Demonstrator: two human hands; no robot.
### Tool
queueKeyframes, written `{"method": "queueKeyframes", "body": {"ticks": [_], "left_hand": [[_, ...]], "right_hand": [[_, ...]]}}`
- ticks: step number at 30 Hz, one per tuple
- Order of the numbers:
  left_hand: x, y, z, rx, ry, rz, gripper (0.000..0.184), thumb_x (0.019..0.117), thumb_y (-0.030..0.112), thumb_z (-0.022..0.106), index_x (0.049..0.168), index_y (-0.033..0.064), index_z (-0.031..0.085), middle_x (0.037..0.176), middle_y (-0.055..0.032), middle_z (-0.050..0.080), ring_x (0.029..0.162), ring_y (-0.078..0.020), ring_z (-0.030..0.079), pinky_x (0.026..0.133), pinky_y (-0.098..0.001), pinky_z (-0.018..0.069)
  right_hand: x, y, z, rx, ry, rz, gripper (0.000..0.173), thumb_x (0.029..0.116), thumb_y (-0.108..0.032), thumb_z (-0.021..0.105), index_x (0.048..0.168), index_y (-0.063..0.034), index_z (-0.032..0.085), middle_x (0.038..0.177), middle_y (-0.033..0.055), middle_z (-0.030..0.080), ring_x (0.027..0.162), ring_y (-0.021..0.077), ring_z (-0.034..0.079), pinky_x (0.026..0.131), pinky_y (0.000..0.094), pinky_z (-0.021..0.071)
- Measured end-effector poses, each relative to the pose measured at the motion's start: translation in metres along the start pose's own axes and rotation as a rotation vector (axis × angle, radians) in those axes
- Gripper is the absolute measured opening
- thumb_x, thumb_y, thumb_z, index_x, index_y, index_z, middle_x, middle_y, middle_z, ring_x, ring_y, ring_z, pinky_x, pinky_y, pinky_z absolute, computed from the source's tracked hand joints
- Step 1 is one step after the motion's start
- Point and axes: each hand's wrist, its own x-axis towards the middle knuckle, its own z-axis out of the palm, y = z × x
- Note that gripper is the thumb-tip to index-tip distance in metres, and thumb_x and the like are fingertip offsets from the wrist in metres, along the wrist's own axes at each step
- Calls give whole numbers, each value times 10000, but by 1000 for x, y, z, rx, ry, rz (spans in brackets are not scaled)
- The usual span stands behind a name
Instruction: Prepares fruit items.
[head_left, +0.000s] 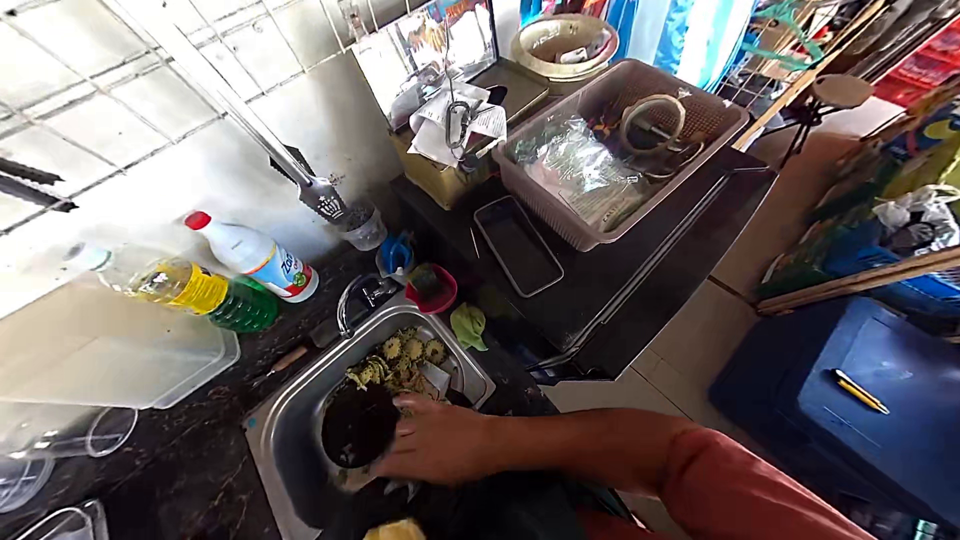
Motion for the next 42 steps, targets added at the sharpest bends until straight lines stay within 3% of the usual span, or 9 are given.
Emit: {"method": "queueKeyframes", "body": {"ticks": [4,9,17,20,24,28,33,39,42], "left_hand": [[18,-65,-55,-94,116,169,205,968,197,586,938,124,775,874,-2,761,785,-80,713,714,-258,595],[49,-75,-30,-214,337,232,152,981,137,583,980,96,730,906,-36,758,835,-132,723,785,-332,610],[37,-48,-22,3,518,108,203,951,74,558,846,88,732,798,5,737,733,-94,690,724,-278,590],[35,-54,-38,-23,494,145,200,967,114,571,862,76,738,828,-20,745,756,-113,700,734,-290,593],[41,-59,-34,-34,533,186,200,981,119,580,917,30,747,866,-62,753,810,-148,712,782,-327,600],[41,-57,-10,8,539,167,205,941,56,564,830,51,736,820,-20,744,774,-106,697,747,-281,592],[34,-86,-57,70,462,294,183,993,147,615,966,52,768,932,-48,762,876,-140,715,834,-324,595],[27,-62,-23,25,501,260,181,957,86,597,877,81,759,831,10,756,777,-81,708,753,-265,603],[34,-73,-21,18,438,281,197,978,96,580,907,44,756,868,-36,752,813,-120,704,778,-281,596]], "right_hand": [[-7,17,-5,609,-199,270,368,1102,-296,460,960,-23,661,855,140,640,855,287,644,829,495,512],[-7,19,8,1493,65,585,457,1123,-240,337,1478,-2,501,1391,139,624,1285,207,581,1120,409,434],[-15,36,12,202,-117,322,443,1100,-449,385,1052,-138,697,1240,77,633,1330,285,510,1188,552,309],[-17,37,3,487,-72,382,470,1082,-444,472,974,-79,747,1314,108,607,1317,277,508,1142,496,382],[-13,28,-7,1261,62,548,346,1074,-276,546,1156,11,720,1272,109,625,862,95,598,752,279,519],[-10,26,-10,934,-2,400,373,1111,-184,423,1359,12,621,1354,186,626,1295,261,576,1143,419,428],[-19,27,9,227,-105,420,435,1105,-430,400,1104,-107,691,1107,111,650,1137,294,612,997,488,488],[-13,9,-3,1282,96,432,359,1080,-256,506,1106,35,715,1317,109,625,964,88,607,818,274,510],[-11,15,-1,1083,91,362,399,1123,-216,401,1337,29,631,1352,176,644,1268,230,606,1128,398,455]]}}
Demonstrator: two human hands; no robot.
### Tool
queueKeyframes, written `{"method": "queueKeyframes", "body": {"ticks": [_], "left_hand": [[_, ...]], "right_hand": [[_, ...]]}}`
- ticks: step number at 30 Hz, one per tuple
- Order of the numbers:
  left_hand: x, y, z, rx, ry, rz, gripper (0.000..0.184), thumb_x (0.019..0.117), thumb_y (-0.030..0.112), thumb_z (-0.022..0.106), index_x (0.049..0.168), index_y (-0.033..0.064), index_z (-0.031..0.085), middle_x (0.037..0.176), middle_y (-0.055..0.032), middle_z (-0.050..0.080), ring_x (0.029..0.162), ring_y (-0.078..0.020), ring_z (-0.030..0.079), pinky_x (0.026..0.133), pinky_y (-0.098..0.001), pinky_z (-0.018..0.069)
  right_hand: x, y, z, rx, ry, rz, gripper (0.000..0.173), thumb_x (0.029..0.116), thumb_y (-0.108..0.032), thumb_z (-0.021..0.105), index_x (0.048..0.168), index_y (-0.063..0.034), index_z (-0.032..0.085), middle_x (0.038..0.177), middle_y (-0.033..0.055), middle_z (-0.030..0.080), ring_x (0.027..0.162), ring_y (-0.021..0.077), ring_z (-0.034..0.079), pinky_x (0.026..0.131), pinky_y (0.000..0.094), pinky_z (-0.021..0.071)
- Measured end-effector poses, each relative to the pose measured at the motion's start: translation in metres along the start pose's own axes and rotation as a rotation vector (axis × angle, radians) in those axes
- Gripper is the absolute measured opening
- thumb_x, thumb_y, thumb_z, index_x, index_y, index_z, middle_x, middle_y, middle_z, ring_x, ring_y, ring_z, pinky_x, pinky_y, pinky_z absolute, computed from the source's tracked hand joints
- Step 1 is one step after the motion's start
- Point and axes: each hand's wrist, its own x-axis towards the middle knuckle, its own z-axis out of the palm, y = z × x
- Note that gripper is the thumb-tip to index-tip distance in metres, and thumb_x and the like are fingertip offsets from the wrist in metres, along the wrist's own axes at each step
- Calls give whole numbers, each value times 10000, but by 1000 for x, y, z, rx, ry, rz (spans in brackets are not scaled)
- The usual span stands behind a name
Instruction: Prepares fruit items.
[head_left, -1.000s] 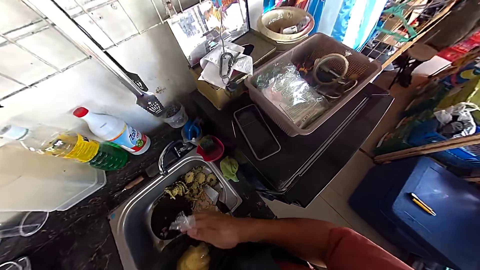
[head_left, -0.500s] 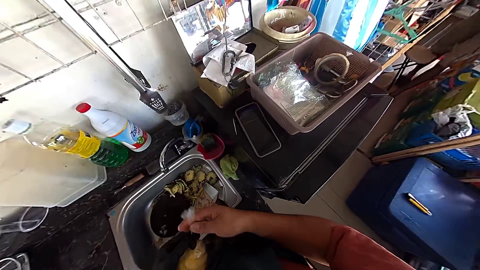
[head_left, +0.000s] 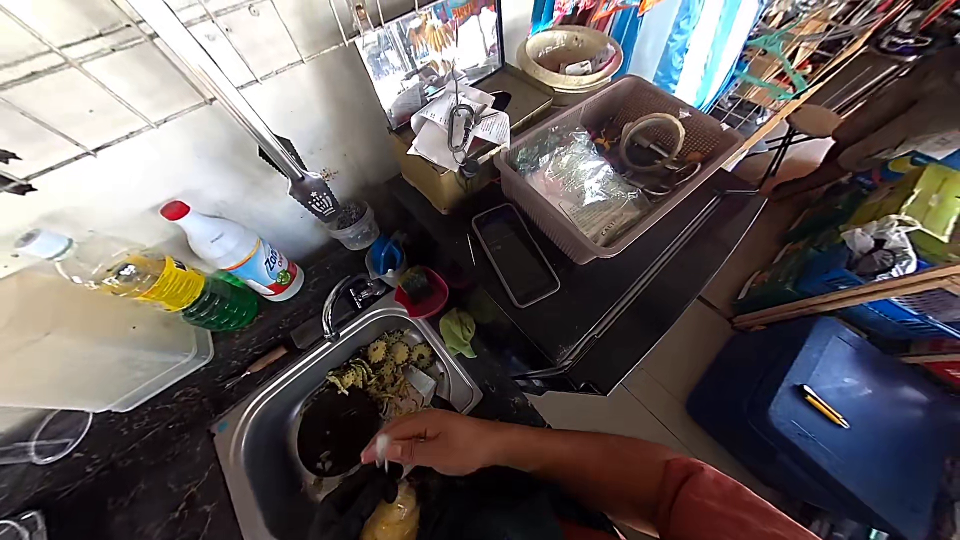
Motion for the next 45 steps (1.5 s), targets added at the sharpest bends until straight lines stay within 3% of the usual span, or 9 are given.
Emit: {"method": "queueKeyframes", "body": {"ticks": [5,10,15,19,23,30,35,40,45], "left_hand": [[3,-12,-27,58,15,56,184,1002,105,594,1007,31,762,930,-49,758,857,-129,712,804,-292,598],[0,21,-25,19,31,54,220,1006,66,530,1005,50,749,856,-22,740,802,-110,690,782,-292,588],[1,12,-6,-32,-6,24,178,974,83,584,947,76,760,848,-29,747,789,-110,701,753,-288,598],[-11,38,16,27,41,10,235,946,31,516,863,44,736,866,-30,743,826,-98,693,764,-238,574],[-16,60,17,92,137,15,239,950,-22,508,868,54,720,785,21,718,751,-44,673,721,-201,564],[-9,44,11,50,124,65,152,924,78,606,851,84,739,830,8,737,774,-60,685,736,-235,586],[-11,16,3,-3,-40,103,195,987,102,571,1001,-5,733,977,-99,741,914,-170,698,839,-312,580],[-30,51,3,64,89,104,211,925,47,542,836,74,732,930,-29,750,907,-123,695,842,-274,568],[-42,40,-30,148,-145,312,138,982,149,642,1023,139,774,1263,-59,684,1173,-194,634,1000,-339,539]], "right_hand": [[-6,18,-1,-864,87,-21,348,1103,-326,461,1191,-106,716,1106,112,691,1116,275,644,1022,420,503],[-4,-7,-12,-193,157,118,417,1032,-353,631,864,17,722,1000,101,680,920,149,629,829,323,521],[4,-20,-2,77,60,-81,315,1083,-147,507,1054,77,727,1335,175,642,1183,205,647,1034,369,534],[5,-4,-14,-772,105,-194,273,1067,-128,522,1248,-60,715,1132,132,699,1124,272,655,1032,393,512],[0,5,-14,-935,231,-224,229,1057,-264,580,1082,-127,761,1000,55,724,1004,213,687,930,362,552],[5,-28,-15,134,-52,-31,332,1067,-184,524,948,78,690,1314,166,612,1122,185,632,972,356,533],[12,-19,-15,-581,-13,-169,348,1062,-52,490,1380,-38,632,1234,171,679,1192,281,641,1083,400,488],[8,-15,-13,-796,151,-267,221,1059,-233,580,1102,-116,763,1101,90,706,1067,222,674,955,377,559],[7,-52,-28,-257,43,-11,215,1028,-201,647,1068,-27,767,940,63,752,829,92,703,800,271,597]]}}
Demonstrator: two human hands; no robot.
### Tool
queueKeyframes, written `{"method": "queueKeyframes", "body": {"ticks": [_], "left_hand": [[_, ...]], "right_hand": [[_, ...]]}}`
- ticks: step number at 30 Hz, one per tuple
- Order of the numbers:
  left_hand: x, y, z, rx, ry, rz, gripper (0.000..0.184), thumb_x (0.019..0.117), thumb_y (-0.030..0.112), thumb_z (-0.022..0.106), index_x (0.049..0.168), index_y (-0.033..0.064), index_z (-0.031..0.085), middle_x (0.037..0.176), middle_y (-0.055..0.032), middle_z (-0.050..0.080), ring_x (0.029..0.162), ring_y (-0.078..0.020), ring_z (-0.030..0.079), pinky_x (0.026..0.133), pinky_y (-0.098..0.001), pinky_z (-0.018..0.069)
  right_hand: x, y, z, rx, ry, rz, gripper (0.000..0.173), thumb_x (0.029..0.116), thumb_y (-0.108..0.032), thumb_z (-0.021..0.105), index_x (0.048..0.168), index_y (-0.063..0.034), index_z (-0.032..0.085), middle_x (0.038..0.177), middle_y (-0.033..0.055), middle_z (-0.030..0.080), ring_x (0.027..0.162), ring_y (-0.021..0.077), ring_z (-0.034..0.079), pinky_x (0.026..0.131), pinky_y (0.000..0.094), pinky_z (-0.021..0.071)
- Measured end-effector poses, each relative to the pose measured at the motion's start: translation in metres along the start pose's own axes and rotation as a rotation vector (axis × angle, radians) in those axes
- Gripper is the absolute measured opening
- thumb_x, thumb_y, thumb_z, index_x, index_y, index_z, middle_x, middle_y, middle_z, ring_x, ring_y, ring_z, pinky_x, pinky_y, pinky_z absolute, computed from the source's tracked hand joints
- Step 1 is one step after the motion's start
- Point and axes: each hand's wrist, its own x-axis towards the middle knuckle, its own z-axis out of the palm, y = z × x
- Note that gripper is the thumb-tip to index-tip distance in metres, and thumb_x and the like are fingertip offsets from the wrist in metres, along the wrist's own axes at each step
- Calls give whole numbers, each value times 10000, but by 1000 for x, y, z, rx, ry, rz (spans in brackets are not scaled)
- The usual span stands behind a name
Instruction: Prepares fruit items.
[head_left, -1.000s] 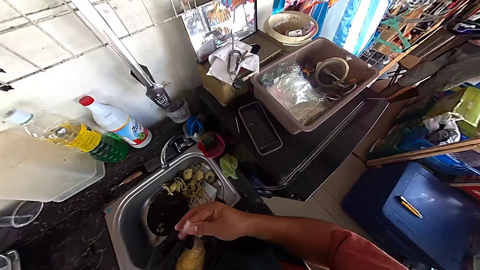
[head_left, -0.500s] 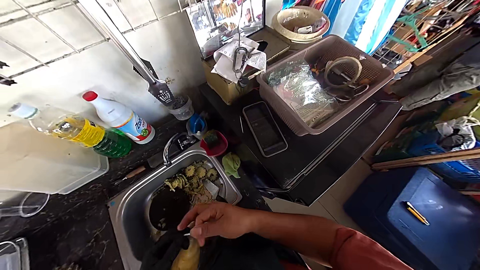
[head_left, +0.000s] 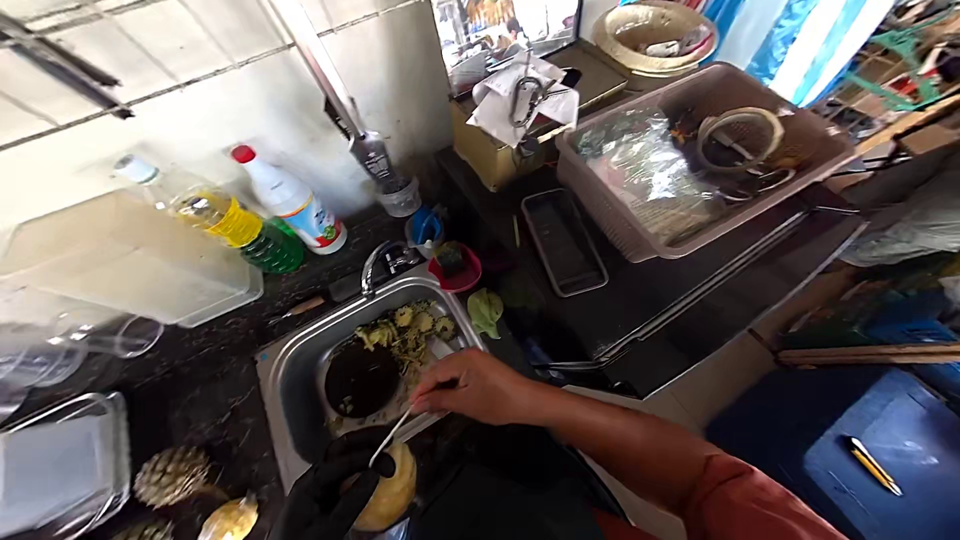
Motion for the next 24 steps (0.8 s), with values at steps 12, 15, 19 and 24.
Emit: {"method": "queueKeyframes", "body": {"ticks": [12,15,19,24], "left_hand": [[-13,0,6,712,387,408,149,889,254,791,1033,283,812,1113,49,690,1142,-89,590,1004,-264,480],[-15,10,10,619,354,425,141,874,198,805,1014,216,819,1068,34,721,1076,-89,636,959,-257,524],[-8,43,29,377,265,448,106,842,127,828,945,125,809,1021,-8,740,1003,-111,680,889,-260,580],[19,75,44,255,356,514,105,816,88,832,906,130,799,984,11,716,987,-95,654,886,-244,552]], "right_hand": [[-28,-42,0,389,-264,215,193,1038,-195,620,1033,-40,735,829,5,745,743,104,733,725,285,646],[-29,-53,-6,185,-172,-14,185,1043,-189,613,1078,-48,728,902,-3,732,822,73,710,762,241,622],[7,-33,-24,57,17,-271,169,1031,-201,626,1060,-78,737,990,-2,744,901,89,712,824,293,623],[35,22,65,833,-148,-103,182,1025,-178,562,1075,-116,726,1020,-36,736,972,61,680,887,285,570]]}}
